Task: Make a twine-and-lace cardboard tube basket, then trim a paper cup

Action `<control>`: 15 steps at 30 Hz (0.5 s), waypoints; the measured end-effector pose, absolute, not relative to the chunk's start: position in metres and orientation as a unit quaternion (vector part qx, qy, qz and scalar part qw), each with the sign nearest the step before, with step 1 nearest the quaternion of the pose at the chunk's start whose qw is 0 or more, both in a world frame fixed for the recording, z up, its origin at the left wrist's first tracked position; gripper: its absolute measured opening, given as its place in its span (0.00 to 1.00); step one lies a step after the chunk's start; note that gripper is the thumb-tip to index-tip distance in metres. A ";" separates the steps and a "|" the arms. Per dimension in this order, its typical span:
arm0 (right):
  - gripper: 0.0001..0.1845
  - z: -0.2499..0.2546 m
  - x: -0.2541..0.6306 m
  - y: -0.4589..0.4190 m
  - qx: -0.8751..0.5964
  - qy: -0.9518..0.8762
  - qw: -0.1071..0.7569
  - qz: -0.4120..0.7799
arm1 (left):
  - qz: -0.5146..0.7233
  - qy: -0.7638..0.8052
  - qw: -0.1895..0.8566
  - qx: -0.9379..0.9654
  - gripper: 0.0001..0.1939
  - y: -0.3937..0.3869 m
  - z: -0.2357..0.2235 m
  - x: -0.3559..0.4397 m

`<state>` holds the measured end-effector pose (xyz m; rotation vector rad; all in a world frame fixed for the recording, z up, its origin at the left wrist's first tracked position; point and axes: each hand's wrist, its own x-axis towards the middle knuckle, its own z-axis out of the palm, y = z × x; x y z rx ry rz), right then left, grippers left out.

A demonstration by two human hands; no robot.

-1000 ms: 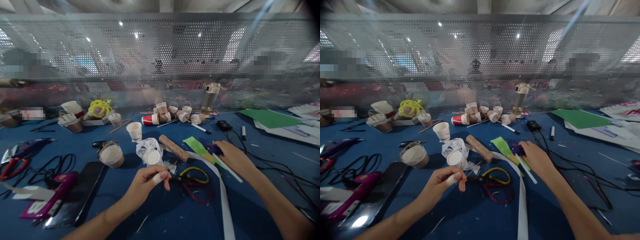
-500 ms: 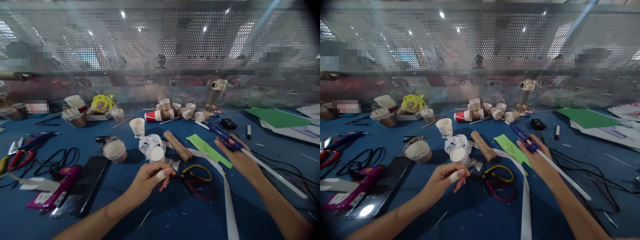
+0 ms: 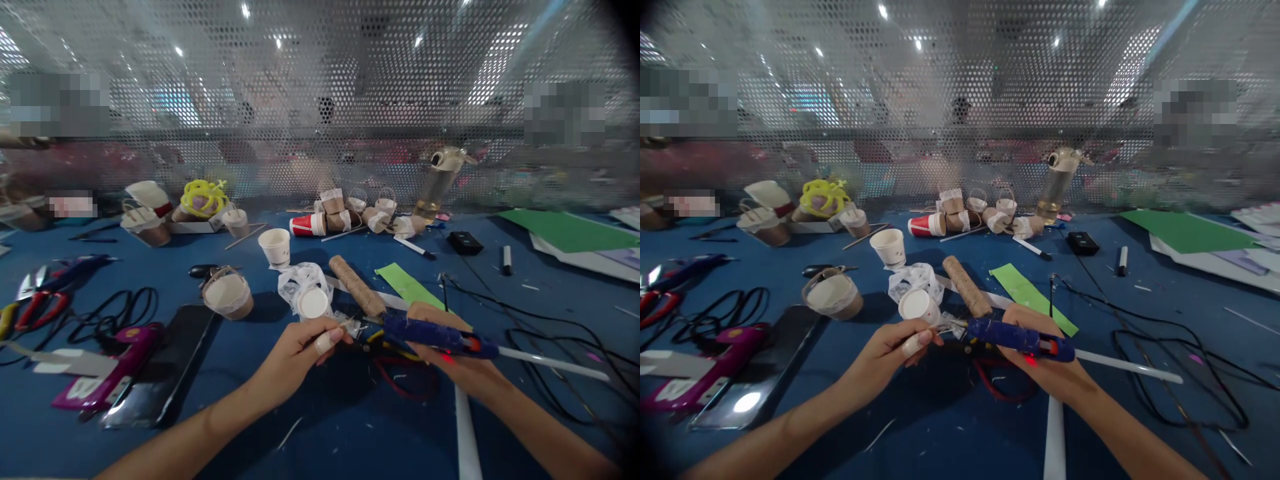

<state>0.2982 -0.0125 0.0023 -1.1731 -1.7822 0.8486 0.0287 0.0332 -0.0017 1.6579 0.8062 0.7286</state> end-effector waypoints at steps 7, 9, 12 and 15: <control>0.18 -0.009 0.300 -0.012 -0.462 -0.726 0.392 0.324 | 0.297 0.350 0.526 0.716 0.17 0.030 -0.002 0.028; 0.18 -0.009 0.301 -0.012 -0.461 -0.731 0.393 0.313 | 0.292 0.355 0.510 0.727 0.17 0.030 -0.001 0.028; 0.16 -0.008 0.302 -0.013 -0.461 -0.737 0.392 0.302 | 0.289 0.358 0.495 0.738 0.17 0.030 0.000 0.028; 0.15 -0.006 0.302 -0.013 -0.461 -0.740 0.393 0.293 | 0.286 0.354 0.486 0.746 0.16 0.031 0.001 0.027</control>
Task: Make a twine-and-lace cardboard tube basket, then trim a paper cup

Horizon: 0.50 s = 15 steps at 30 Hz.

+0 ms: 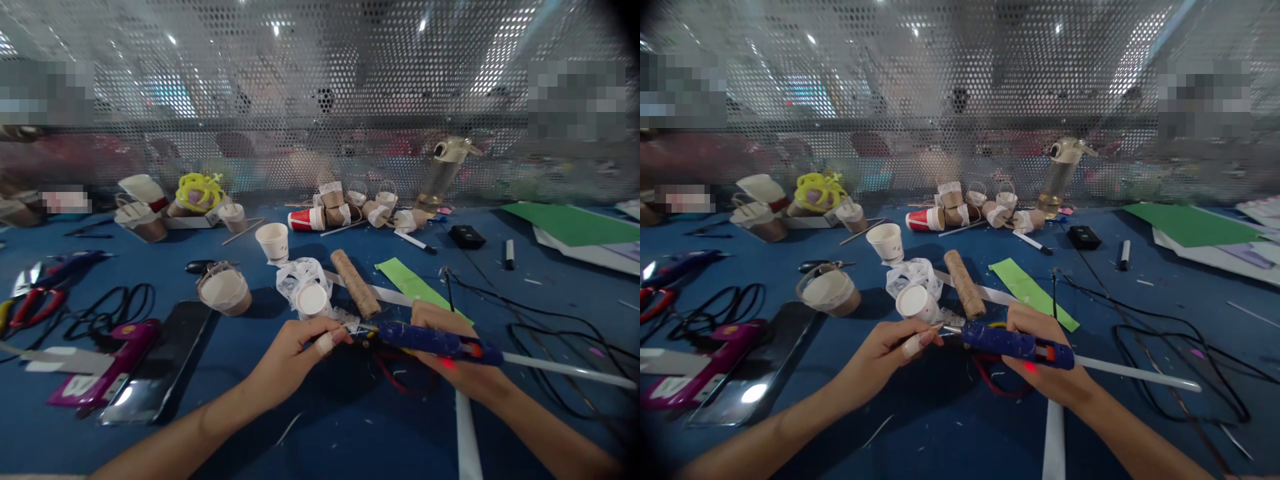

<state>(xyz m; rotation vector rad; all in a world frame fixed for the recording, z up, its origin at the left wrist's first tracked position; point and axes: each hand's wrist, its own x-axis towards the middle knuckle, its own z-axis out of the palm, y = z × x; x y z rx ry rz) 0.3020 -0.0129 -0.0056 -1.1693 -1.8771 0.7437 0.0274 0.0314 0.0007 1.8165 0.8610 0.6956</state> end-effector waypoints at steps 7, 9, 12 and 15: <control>0.16 -0.007 0.302 -0.012 -0.467 -0.736 0.391 0.295 | 0.286 0.344 0.479 0.755 0.14 0.031 0.001 0.028; 0.17 -0.008 0.302 -0.012 -0.470 -0.737 0.389 0.292 | 0.288 0.340 0.477 0.757 0.14 0.031 0.003 0.028; 0.17 -0.007 0.302 -0.013 -0.478 -0.736 0.382 0.291 | 0.286 0.339 0.478 0.758 0.14 0.031 0.004 0.027; 0.18 -0.007 0.302 -0.014 -0.478 -0.736 0.380 0.293 | 0.284 0.336 0.478 0.760 0.13 0.030 0.003 0.027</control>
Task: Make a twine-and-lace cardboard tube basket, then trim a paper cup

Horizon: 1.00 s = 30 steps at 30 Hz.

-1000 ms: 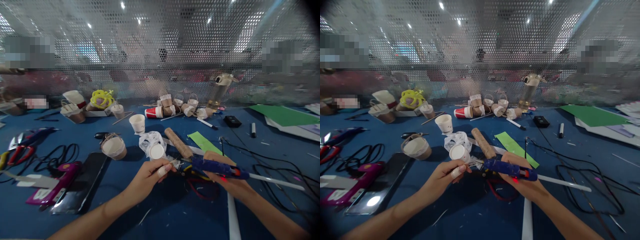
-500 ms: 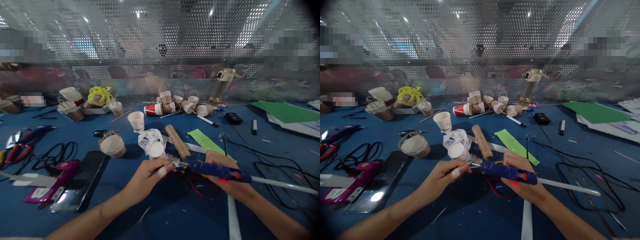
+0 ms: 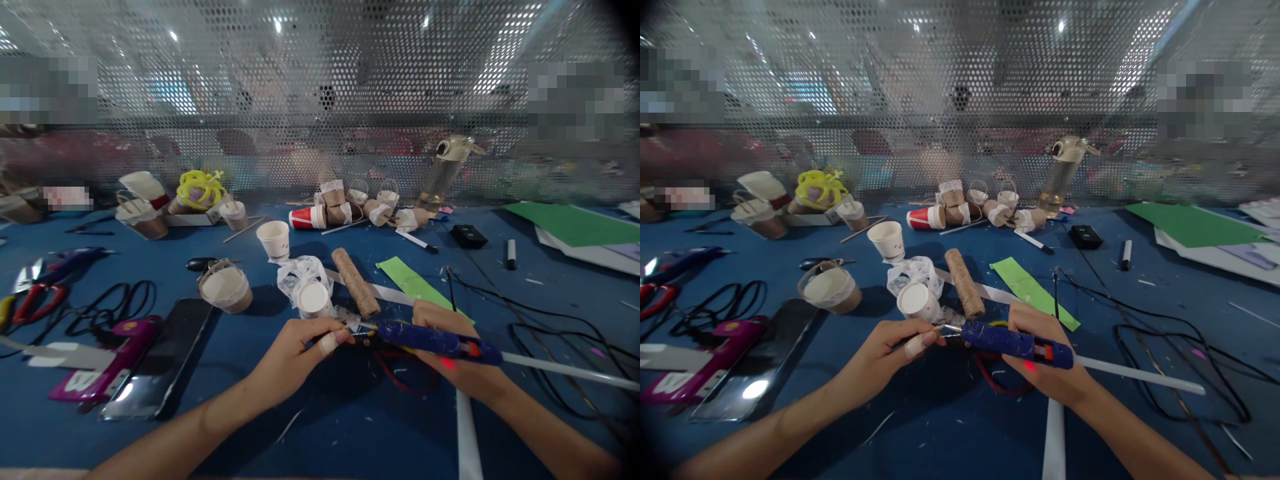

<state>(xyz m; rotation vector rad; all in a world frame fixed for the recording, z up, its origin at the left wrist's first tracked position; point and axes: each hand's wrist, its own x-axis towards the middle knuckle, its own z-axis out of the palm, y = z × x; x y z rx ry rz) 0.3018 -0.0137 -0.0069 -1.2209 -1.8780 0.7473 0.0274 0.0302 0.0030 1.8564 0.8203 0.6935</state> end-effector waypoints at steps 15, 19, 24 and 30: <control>0.18 -0.011 0.302 -0.013 -0.456 -0.748 0.399 0.271 | 0.272 0.333 0.477 0.766 0.13 0.031 0.002 0.029; 0.19 -0.012 0.302 -0.013 -0.465 -0.743 0.398 0.271 | 0.274 0.331 0.476 0.767 0.13 0.031 0.004 0.029; 0.19 -0.012 0.302 -0.014 -0.470 -0.748 0.385 0.267 | 0.271 0.330 0.475 0.769 0.13 0.030 0.004 0.029; 0.19 -0.009 0.300 -0.013 -0.476 -0.742 0.392 0.263 | 0.264 0.331 0.480 0.768 0.13 0.031 0.002 0.028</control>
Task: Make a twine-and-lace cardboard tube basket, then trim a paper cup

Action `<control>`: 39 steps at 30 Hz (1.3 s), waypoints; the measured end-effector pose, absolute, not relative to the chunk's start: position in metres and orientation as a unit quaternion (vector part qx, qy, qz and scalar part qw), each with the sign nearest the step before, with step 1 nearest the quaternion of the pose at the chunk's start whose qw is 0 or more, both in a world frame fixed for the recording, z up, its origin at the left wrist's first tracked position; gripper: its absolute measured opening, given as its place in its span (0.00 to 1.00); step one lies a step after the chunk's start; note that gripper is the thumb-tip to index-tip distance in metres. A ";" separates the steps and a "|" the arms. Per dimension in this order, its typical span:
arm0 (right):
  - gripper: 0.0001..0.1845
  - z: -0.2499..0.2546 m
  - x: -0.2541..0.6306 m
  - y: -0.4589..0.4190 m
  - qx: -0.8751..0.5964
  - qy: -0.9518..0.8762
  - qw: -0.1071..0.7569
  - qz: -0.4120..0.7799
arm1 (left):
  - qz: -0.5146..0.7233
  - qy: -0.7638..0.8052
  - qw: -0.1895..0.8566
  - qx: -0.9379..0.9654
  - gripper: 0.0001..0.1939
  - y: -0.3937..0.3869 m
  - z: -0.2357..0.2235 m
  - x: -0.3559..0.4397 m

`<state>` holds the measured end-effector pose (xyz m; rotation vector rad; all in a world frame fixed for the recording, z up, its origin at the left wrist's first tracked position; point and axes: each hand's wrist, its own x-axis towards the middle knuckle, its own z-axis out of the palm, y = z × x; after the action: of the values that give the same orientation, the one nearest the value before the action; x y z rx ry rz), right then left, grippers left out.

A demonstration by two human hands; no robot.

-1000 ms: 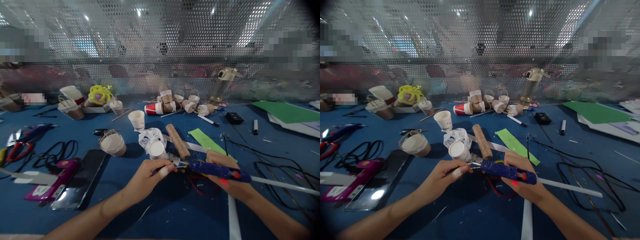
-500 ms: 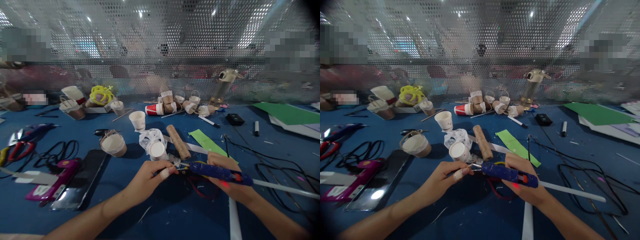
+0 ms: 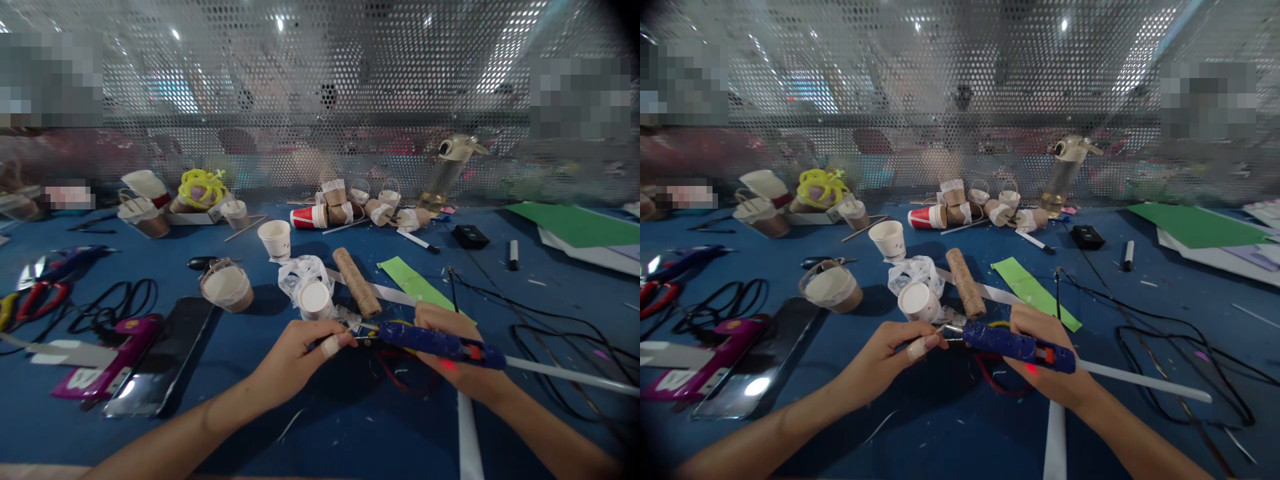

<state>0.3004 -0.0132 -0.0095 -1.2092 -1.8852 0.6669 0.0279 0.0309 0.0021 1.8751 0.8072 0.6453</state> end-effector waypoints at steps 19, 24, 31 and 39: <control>0.16 -0.012 0.300 -0.014 -0.446 -0.735 0.410 0.303 | 0.253 0.327 0.476 0.776 0.15 0.030 0.001 0.027; 0.15 -0.011 0.300 -0.015 -0.443 -0.730 0.421 0.306 | 0.246 0.338 0.468 0.779 0.17 0.029 0.003 0.027; 0.15 -0.010 0.302 -0.015 -0.448 -0.726 0.417 0.314 | 0.257 0.332 0.475 0.773 0.16 0.029 0.006 0.029; 0.15 -0.012 0.305 -0.014 -0.441 -0.733 0.412 0.314 | 0.273 0.330 0.469 0.773 0.14 0.029 0.007 0.030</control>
<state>0.3049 -0.0139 -0.0124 -1.1095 -1.8439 0.7899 0.0298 0.0294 0.0071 1.8945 0.8082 0.6695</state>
